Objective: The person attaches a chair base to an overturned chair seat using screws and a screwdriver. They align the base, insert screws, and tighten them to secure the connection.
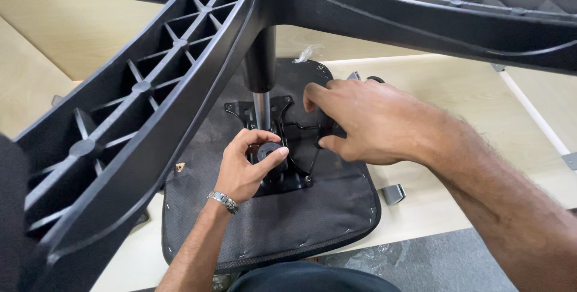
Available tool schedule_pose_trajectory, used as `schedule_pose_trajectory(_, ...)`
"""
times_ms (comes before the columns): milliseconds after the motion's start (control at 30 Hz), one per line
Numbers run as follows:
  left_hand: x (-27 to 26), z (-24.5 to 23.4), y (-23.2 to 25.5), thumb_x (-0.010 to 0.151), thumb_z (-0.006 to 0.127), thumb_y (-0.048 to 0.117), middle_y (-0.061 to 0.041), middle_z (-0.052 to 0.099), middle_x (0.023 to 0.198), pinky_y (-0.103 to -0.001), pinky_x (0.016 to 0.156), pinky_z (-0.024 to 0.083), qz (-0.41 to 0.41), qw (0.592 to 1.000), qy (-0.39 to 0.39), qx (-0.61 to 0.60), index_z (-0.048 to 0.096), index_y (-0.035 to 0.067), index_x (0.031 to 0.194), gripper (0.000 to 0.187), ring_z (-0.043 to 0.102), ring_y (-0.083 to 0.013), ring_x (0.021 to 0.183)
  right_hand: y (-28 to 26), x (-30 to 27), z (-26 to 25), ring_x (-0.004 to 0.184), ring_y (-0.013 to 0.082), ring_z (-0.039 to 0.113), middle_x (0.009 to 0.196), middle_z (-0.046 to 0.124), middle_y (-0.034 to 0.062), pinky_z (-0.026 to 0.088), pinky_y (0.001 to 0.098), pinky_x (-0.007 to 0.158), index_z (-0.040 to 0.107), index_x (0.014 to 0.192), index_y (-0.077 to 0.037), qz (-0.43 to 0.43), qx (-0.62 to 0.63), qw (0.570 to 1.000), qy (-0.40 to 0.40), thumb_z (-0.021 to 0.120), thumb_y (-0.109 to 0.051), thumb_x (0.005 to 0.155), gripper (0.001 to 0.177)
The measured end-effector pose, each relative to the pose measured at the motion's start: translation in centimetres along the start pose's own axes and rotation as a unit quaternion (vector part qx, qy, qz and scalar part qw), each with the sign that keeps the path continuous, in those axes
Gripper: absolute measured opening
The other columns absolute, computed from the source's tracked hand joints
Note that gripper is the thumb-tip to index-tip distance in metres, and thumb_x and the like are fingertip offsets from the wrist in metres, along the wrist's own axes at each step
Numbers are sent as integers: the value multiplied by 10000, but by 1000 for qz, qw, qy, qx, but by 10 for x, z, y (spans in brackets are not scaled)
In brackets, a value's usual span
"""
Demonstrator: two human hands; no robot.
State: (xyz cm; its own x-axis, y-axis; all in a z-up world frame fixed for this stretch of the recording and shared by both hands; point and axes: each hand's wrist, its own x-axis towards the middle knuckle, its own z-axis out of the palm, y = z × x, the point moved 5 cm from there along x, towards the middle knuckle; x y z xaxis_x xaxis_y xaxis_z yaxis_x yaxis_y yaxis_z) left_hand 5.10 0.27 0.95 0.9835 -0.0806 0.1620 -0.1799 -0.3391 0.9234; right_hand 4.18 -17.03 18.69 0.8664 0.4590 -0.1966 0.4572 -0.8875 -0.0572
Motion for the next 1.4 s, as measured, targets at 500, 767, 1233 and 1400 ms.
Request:
schedule_pose_trajectory(500,-5,1,11,795,836,321,-17,633,921,-313,749,555,50,998,8,41,756,108,981,294,634,-143,813,19,-3,5,1110,329,632,1149,656,144,506,474,886,578,1248,-104,-9,33,999,-18,763,-312,836,497)
schedule_pose_trajectory(767,-6,3,15,791,822,350,-20,612,915,-318,715,554,15,998,0,56,756,121,972,299,623,-144,787,5,-6,-5,930,318,689,900,717,133,526,484,815,646,1086,-86,41,36,998,-11,762,-292,858,328)
schedule_pose_trajectory(1233,-4,6,23,787,831,337,-24,624,909,-324,735,562,23,997,1,71,756,113,965,296,646,-147,806,27,-4,3,949,327,709,907,723,82,527,526,818,521,1358,-144,47,25,998,-38,743,-369,907,551)
schedule_pose_trajectory(1400,-4,6,23,790,826,336,-23,622,912,-327,723,554,26,997,-1,76,757,114,968,293,634,-153,793,23,-8,6,907,348,718,837,726,131,533,518,807,579,1166,-91,57,16,998,-28,688,-405,887,435)
